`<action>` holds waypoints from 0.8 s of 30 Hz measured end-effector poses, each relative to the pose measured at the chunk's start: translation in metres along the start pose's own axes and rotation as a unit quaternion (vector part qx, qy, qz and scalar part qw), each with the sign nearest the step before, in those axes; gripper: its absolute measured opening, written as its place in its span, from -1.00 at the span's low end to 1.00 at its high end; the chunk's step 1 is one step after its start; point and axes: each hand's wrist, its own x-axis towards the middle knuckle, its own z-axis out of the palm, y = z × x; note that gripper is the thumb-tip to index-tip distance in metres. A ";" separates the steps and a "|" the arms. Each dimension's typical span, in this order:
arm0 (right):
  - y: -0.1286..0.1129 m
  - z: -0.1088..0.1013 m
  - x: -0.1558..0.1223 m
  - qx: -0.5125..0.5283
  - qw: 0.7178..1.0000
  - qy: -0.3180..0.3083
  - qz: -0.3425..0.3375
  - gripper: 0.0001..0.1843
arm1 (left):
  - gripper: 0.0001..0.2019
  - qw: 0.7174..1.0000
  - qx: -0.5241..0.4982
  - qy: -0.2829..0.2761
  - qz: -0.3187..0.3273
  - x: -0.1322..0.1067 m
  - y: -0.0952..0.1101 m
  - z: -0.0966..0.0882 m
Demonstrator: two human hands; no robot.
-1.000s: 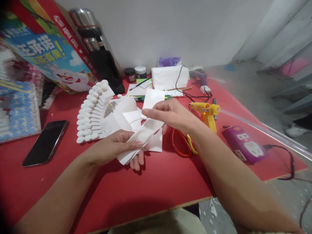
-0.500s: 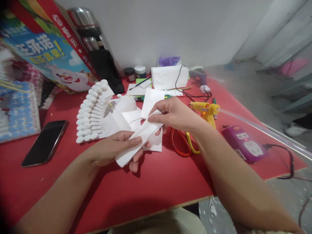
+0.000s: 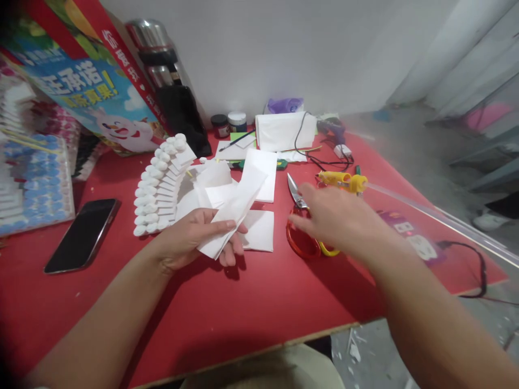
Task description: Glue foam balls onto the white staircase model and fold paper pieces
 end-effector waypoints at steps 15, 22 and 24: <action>0.024 0.021 -0.024 0.245 0.962 -0.041 0.112 -0.56 | -0.74 0.996 0.013 0.037 0.084 0.000 0.004 0.000; 0.009 0.000 -0.044 0.511 0.856 -0.078 0.002 -0.37 | -0.75 0.989 0.010 0.064 0.132 -0.001 0.003 0.001; 0.007 -0.003 -0.042 0.486 0.867 -0.103 -0.042 -0.37 | -0.77 0.986 0.001 0.068 0.152 -0.002 0.004 0.001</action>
